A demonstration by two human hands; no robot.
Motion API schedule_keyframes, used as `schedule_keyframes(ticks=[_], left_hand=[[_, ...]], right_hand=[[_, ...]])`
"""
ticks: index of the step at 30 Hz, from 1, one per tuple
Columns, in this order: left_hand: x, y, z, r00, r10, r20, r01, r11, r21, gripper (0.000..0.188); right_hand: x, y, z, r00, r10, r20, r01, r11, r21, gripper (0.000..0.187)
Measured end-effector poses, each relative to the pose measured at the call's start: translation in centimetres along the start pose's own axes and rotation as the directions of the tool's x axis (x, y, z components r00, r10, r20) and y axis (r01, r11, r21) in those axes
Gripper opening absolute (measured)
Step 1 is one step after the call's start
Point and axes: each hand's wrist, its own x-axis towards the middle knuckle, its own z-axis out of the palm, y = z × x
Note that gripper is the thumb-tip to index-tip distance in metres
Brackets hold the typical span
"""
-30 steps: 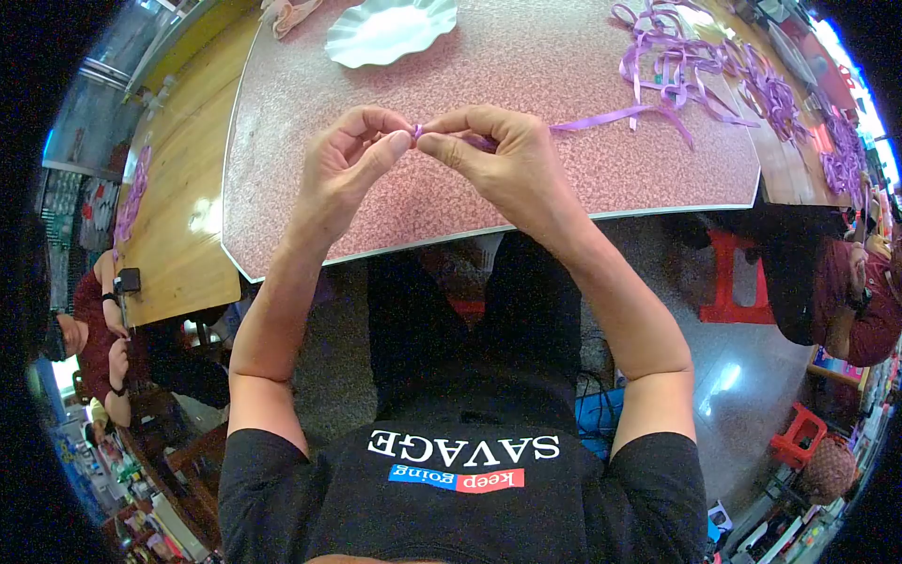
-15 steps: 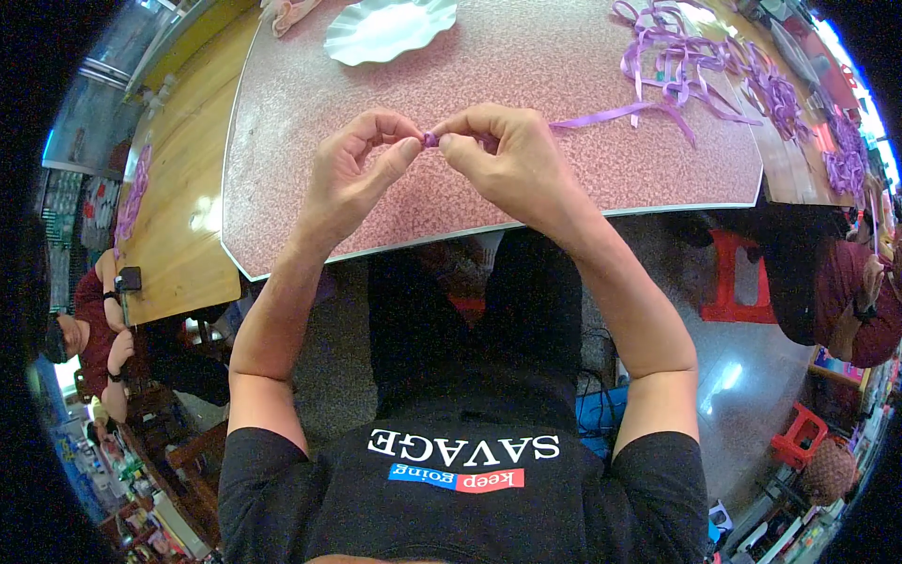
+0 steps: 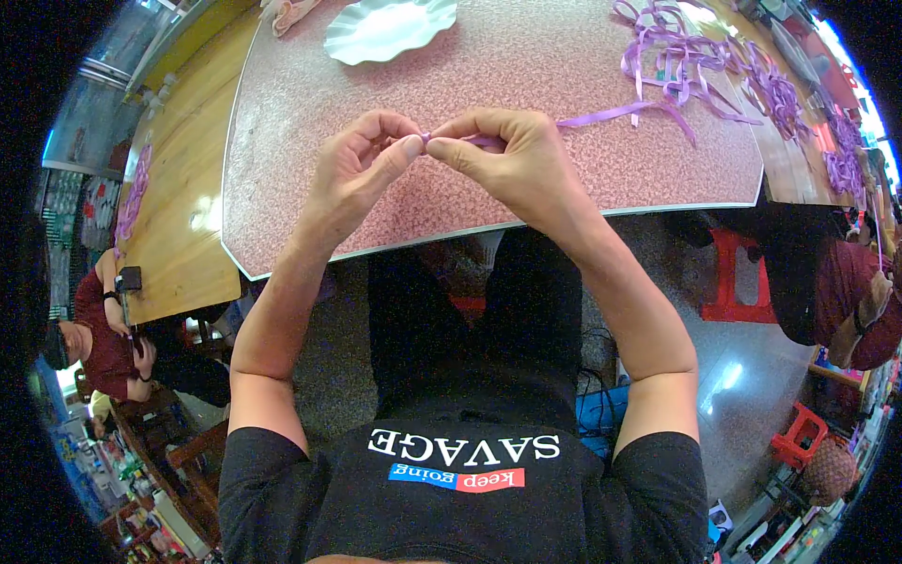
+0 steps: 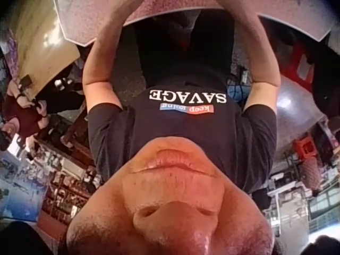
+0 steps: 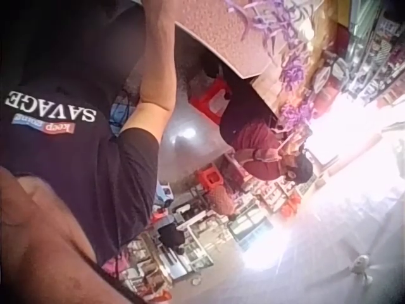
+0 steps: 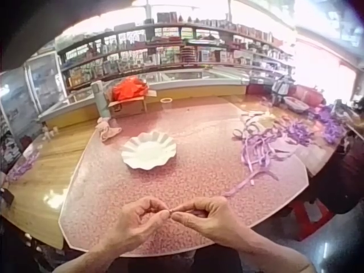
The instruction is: Tying small knots or loops into purple plastic ribbons.
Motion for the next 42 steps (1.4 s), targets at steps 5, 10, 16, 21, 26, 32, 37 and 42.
schedule_keyframes(ticks=[5,10,16,21,26,32,37,42], left_hand=[[0.1,0.1,0.2,0.999,-0.049,0.019,0.050,0.999,-0.014,0.020],[0.1,0.0,0.5,1.000,0.001,0.011,-0.001,0.999,-0.036,0.018],[0.3,0.3,0.6,0.998,0.047,0.030,-0.050,0.992,0.113,0.015],[0.1,0.2,0.9,0.990,0.138,-0.008,-0.133,0.968,0.211,0.014],[0.2,0.3,1.0,0.983,0.181,-0.031,-0.166,0.949,0.267,0.014],[0.0,0.3,0.3,0.998,-0.061,0.020,0.062,0.998,-0.016,0.018],[0.2,-0.4,0.1,0.996,-0.069,0.062,0.075,0.992,-0.100,0.029],[0.6,-0.4,0.3,0.995,-0.029,0.098,0.037,0.996,-0.081,0.035]], right_hand=[[-0.1,-0.1,-0.1,0.999,0.045,-0.003,-0.045,0.999,-0.024,0.020],[-0.1,-0.3,0.1,0.998,-0.007,-0.056,0.004,0.998,-0.062,0.018],[0.5,1.4,-0.4,0.927,-0.374,0.009,0.347,0.851,-0.395,0.015],[0.4,0.4,-0.2,0.978,-0.202,0.044,0.205,0.920,-0.334,0.016],[0.0,0.4,0.3,0.999,-0.033,0.000,0.032,0.985,-0.168,0.015],[-0.2,-0.2,0.4,1.000,-0.012,-0.027,0.010,0.996,-0.087,0.018],[-0.1,0.7,0.5,0.995,-0.084,-0.046,0.081,0.995,-0.054,0.014],[-0.2,1.2,0.7,0.987,-0.152,-0.058,0.150,0.988,-0.027,0.014]])
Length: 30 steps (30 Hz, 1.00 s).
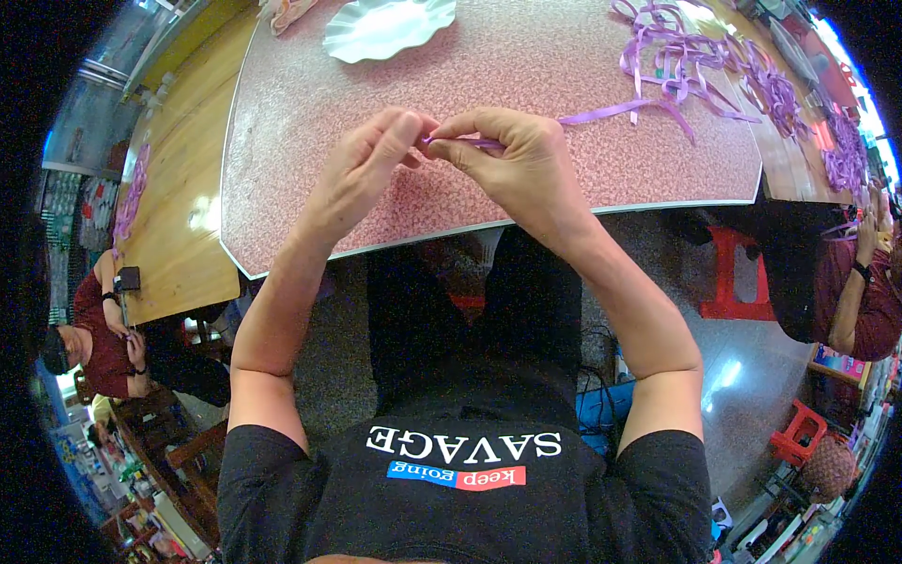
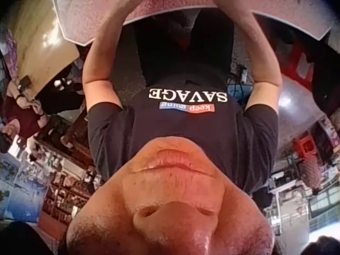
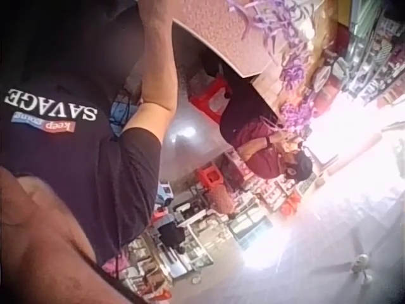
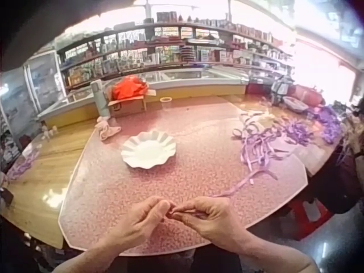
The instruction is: Tying small knots or loops into purple plastic ribbons.
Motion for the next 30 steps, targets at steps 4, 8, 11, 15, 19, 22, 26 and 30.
schedule_keyframes(ticks=[4,8,11,15,19,22,26,30], left_hand=[[0.2,0.4,0.3,0.994,-0.040,0.106,0.030,0.995,0.095,0.036],[-0.2,0.8,-0.2,0.990,-0.133,0.051,0.131,0.990,0.044,0.030],[-0.8,0.8,-0.8,0.985,-0.155,0.079,0.155,0.988,0.012,0.027],[-1.4,1.4,-1.1,0.931,-0.260,0.257,0.273,0.962,-0.017,0.021],[-1.9,1.1,-1.6,0.908,-0.303,0.289,0.307,0.951,0.031,0.017],[-2.2,1.6,-2.2,0.904,-0.313,0.291,0.343,0.938,-0.058,0.016],[-2.7,1.8,-2.9,0.897,-0.336,0.287,0.354,0.935,-0.013,0.016],[-3.3,1.7,-3.2,0.890,-0.327,0.318,0.349,0.937,-0.014,0.016]], right_hand=[[-0.4,-0.9,-0.6,0.991,-0.137,0.015,0.135,0.951,-0.278,0.017],[-0.5,-0.8,-0.5,0.990,-0.139,-0.022,0.130,0.965,-0.229,0.016],[-0.5,-0.9,-0.5,0.987,-0.158,0.010,0.156,0.956,-0.249,0.013],[-0.5,-0.4,-0.4,0.973,-0.206,0.103,0.226,0.943,-0.243,0.012],[-0.4,0.0,-0.7,0.957,-0.240,0.160,0.274,0.932,-0.240,0.009],[-0.5,0.3,-0.7,0.969,-0.215,0.121,0.239,0.941,-0.238,0.008],[-0.5,0.0,-0.7,0.983,-0.148,0.112,0.169,0.963,-0.211,0.007],[-0.6,-0.3,-0.2,0.988,-0.128,0.086,0.143,0.970,-0.199,0.007]])
